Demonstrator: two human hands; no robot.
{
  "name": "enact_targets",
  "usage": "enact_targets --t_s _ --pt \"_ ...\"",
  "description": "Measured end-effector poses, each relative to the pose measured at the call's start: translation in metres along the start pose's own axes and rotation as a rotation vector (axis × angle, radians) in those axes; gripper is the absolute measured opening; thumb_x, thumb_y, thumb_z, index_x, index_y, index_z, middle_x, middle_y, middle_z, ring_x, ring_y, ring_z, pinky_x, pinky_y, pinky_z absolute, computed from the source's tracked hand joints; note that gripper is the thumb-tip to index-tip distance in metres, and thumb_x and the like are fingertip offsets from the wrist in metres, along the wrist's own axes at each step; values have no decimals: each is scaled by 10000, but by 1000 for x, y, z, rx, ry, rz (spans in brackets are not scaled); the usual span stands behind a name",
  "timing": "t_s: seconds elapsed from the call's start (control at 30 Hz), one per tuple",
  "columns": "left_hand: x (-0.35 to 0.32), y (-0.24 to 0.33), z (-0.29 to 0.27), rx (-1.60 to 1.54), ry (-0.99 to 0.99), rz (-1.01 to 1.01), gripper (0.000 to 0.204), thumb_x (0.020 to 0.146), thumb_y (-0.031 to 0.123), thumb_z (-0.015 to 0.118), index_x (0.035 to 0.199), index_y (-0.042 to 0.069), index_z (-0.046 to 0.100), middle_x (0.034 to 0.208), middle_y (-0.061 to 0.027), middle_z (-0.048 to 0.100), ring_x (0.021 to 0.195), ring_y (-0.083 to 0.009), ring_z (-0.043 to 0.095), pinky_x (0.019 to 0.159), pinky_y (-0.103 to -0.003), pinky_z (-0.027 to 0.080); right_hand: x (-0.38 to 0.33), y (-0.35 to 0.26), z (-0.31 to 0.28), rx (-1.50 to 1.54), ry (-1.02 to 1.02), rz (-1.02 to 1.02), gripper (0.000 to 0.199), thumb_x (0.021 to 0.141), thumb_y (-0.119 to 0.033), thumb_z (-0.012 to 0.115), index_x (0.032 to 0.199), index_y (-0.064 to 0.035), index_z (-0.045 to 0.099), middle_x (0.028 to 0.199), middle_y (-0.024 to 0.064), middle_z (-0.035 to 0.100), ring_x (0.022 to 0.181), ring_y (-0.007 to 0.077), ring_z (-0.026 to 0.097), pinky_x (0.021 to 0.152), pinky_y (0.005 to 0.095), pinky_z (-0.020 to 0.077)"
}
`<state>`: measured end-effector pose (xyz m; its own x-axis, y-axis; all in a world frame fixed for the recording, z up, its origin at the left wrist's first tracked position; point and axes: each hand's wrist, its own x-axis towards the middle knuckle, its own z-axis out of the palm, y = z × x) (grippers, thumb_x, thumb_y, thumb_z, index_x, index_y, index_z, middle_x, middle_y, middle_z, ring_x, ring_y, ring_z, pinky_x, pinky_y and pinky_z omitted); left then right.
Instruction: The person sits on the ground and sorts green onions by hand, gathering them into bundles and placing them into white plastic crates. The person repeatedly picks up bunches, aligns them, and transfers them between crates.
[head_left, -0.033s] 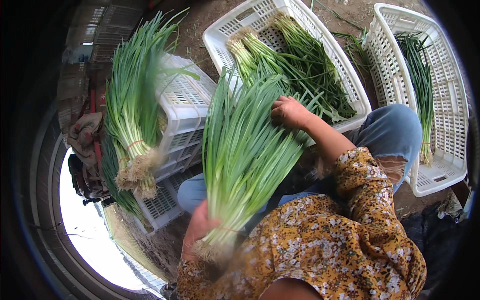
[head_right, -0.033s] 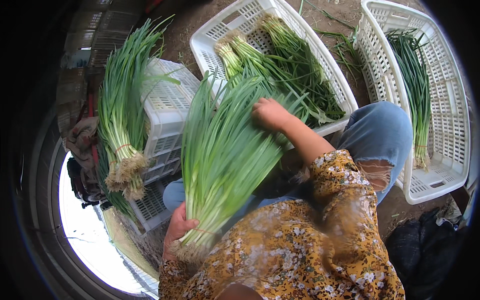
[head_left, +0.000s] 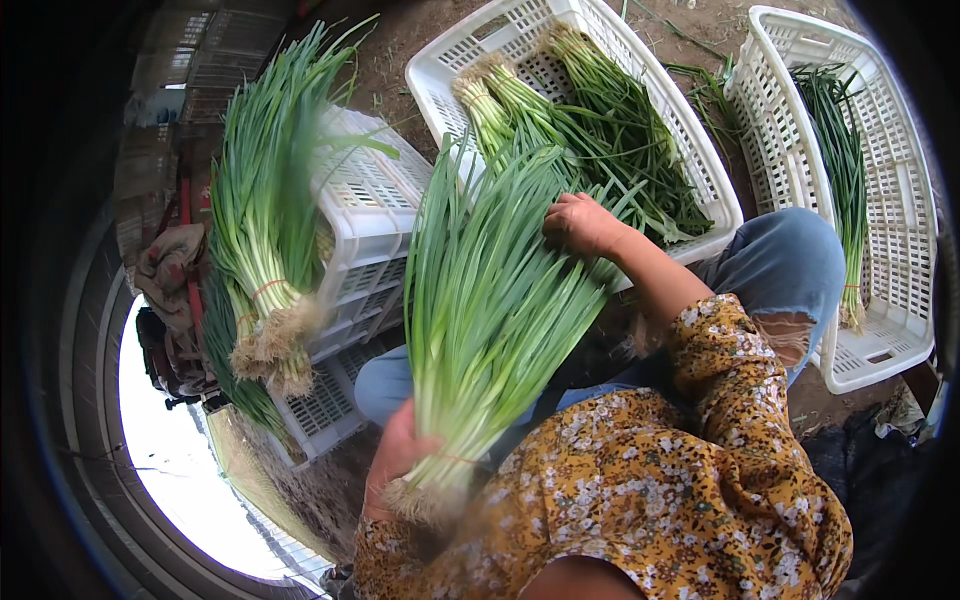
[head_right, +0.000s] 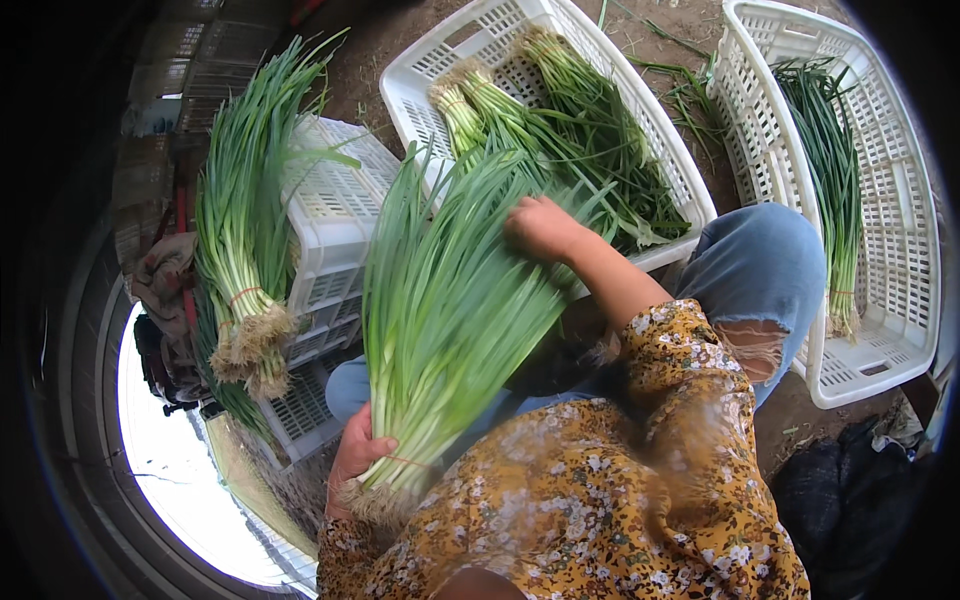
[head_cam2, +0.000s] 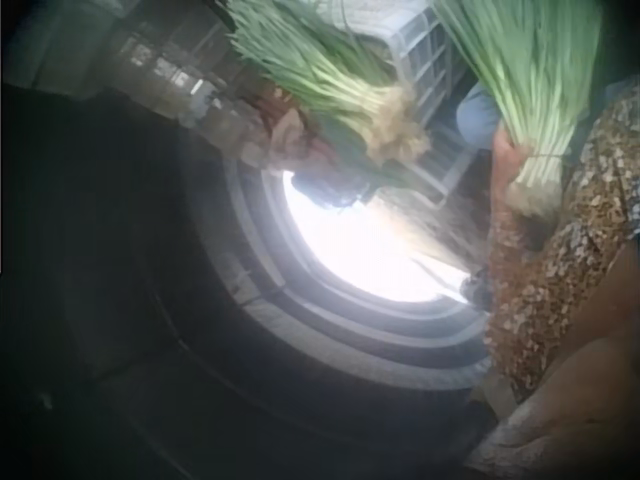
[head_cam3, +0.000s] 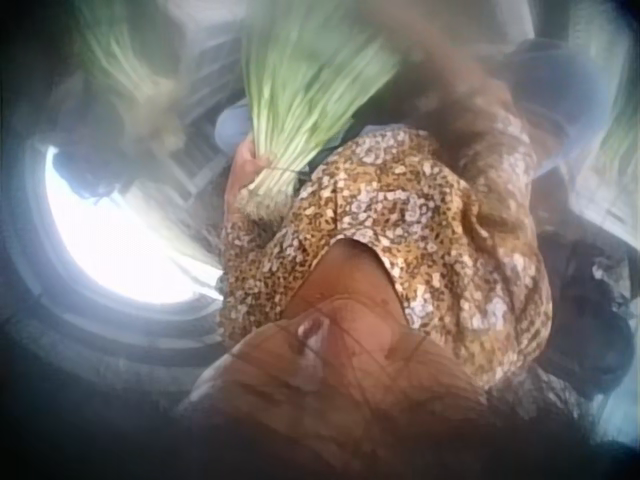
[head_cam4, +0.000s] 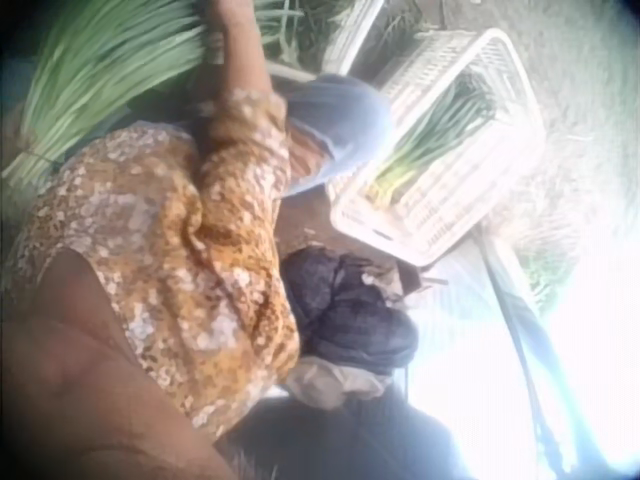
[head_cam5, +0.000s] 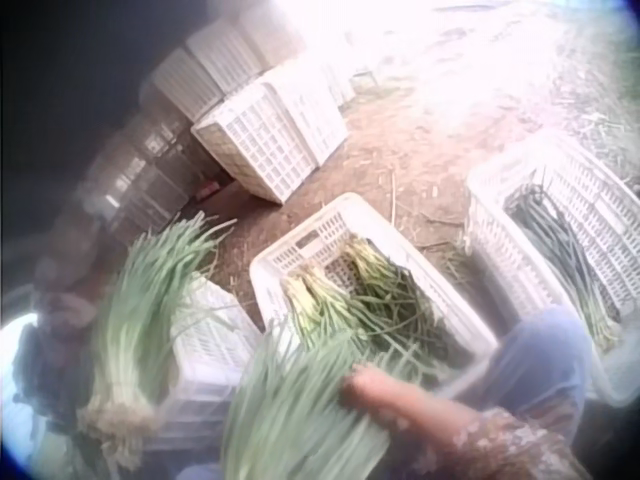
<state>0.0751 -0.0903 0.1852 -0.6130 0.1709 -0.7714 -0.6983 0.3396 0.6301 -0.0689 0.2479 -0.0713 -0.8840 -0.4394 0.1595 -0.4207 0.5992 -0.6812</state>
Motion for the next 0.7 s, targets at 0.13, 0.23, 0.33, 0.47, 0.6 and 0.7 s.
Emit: enact_targets --t_s 0.13,0.23,0.33,0.47,0.6,0.7 --pt "2 1 2 -23 11 -9 685 705 92 694 1334 -22 448 1187 -119 609 1013 -202 629 882 -322 525 0 2 1 201 -11 194 174 785 -225 578 779 -84 680 853 133 661 880 337 606 791 440 471" --pt "1 4 7 -40 5 -25 751 703 135 732 1352 -57 405 1213 -151 592 1053 -207 614 930 -325 487 2 -7 9 401 89 599 242 777 -247 558 766 -34 672 824 195 655 827 378 619 765 452 478" --pt "-1 3 9 -41 0 -33 794 701 166 753 1362 -72 383 1222 -166 585 1069 -211 608 950 -325 470 2 -8 1 556 310 775 285 772 -258 551 785 14 636 790 237 626 790 410 604 737 480 470" --pt "-2 4 12 -23 6 -36 807 696 178 759 1364 -69 379 1216 -164 587 1063 -211 610 947 -323 472 15 -48 -10 488 205 230 227 780 -207 573 837 2 641 816 239 628 808 406 604 770 482 482" --pt "-1 4 9 -13 -5 -11 709 705 142 713 1341 -19 444 1188 -116 607 1042 -202 616 930 -335 502 14 -77 9 491 106 115 223 806 -226 606 921 -52 683 787 181 653 777 381 623 759 439 508" --pt "2 4 10 -34 -17 1 735 703 145 727 1348 -35 424 1195 -130 601 1045 -201 614 937 -328 490 15 -73 16 802 56 225 166 780 -186 670 875 -50 673 728 129 646 697 296 623 704 387 503"
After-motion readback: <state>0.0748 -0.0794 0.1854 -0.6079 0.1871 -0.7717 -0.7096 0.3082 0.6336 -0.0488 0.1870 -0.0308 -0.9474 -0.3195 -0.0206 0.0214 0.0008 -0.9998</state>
